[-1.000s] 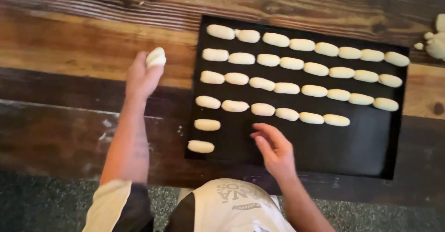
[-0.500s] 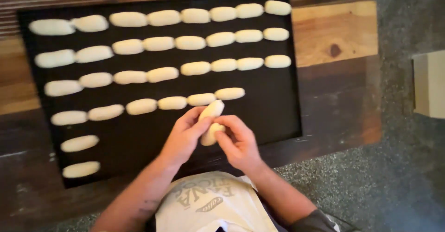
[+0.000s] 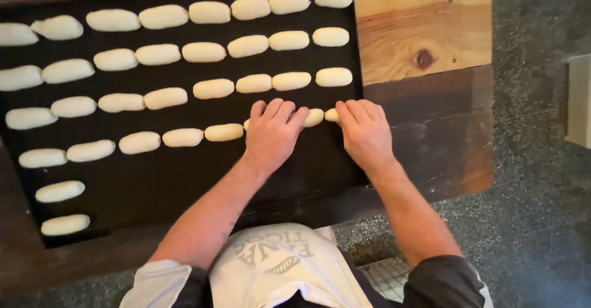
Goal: Retrieving a baking tray and arranging small pieces of dough on it in a grid pattern.
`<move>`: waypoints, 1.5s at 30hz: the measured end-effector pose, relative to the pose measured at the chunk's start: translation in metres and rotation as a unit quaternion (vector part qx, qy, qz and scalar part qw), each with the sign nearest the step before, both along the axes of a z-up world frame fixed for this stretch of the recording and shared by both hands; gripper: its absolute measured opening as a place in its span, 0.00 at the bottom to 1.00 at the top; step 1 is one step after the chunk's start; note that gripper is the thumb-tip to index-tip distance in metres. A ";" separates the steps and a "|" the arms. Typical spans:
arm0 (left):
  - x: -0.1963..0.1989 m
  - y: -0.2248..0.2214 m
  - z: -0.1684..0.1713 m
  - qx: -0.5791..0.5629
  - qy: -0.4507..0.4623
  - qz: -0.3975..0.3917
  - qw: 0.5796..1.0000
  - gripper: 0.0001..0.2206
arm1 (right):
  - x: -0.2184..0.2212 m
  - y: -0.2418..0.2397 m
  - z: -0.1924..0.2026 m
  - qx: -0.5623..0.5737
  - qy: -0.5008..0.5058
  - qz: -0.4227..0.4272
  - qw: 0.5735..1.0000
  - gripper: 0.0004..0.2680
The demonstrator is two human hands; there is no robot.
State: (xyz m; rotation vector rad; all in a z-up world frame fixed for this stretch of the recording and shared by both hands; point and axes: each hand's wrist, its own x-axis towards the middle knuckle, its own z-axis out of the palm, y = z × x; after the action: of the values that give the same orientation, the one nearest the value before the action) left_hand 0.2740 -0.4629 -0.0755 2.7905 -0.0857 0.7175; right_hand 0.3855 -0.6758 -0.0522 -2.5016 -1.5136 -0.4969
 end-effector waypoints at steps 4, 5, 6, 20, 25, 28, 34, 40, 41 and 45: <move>-0.020 0.017 0.034 0.003 0.102 0.009 0.995 0.37 | -0.002 0.007 0.004 -0.003 -0.026 -0.020 0.999 0.12; -0.025 0.024 0.018 0.003 0.103 0.010 0.995 0.37 | -0.009 0.014 0.015 -0.003 -0.025 -0.019 1.000 0.12; -0.032 0.031 0.002 0.016 0.072 0.020 0.997 0.30 | -0.017 0.022 0.027 0.002 0.015 -0.012 1.000 0.16; -0.053 0.061 0.038 0.016 0.030 0.023 0.999 0.37 | -0.057 0.054 0.014 -0.028 0.059 0.047 0.997 0.29; -0.117 0.147 0.058 -0.047 0.006 0.171 0.984 0.32 | -0.067 0.065 0.011 0.044 0.165 0.039 0.984 0.29; -0.168 0.245 0.064 -0.076 -0.032 0.302 0.950 0.27 | -0.100 0.104 0.029 0.093 0.209 0.053 0.972 0.28; -0.219 0.457 0.023 -0.181 0.132 0.559 0.798 0.38 | -0.192 0.193 0.054 0.132 0.320 0.098 0.933 0.22; -0.213 0.509 0.013 -0.247 0.104 0.391 0.881 0.14 | -0.276 0.285 0.076 0.172 0.340 0.076 0.921 0.16; -0.221 0.476 0.039 -0.251 0.104 0.382 0.883 0.14 | -0.281 0.293 0.080 0.171 0.335 0.067 0.924 0.16; -0.256 0.357 0.098 -0.440 0.269 0.195 0.834 0.21 | -0.295 0.334 0.090 0.188 0.242 0.092 0.947 0.18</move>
State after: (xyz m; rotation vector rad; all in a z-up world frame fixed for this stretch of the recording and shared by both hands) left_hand 0.0176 -0.1063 0.0221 1.9833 0.7440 -0.0346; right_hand 0.0903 -0.3419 0.0380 -1.9748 -1.2930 -0.1072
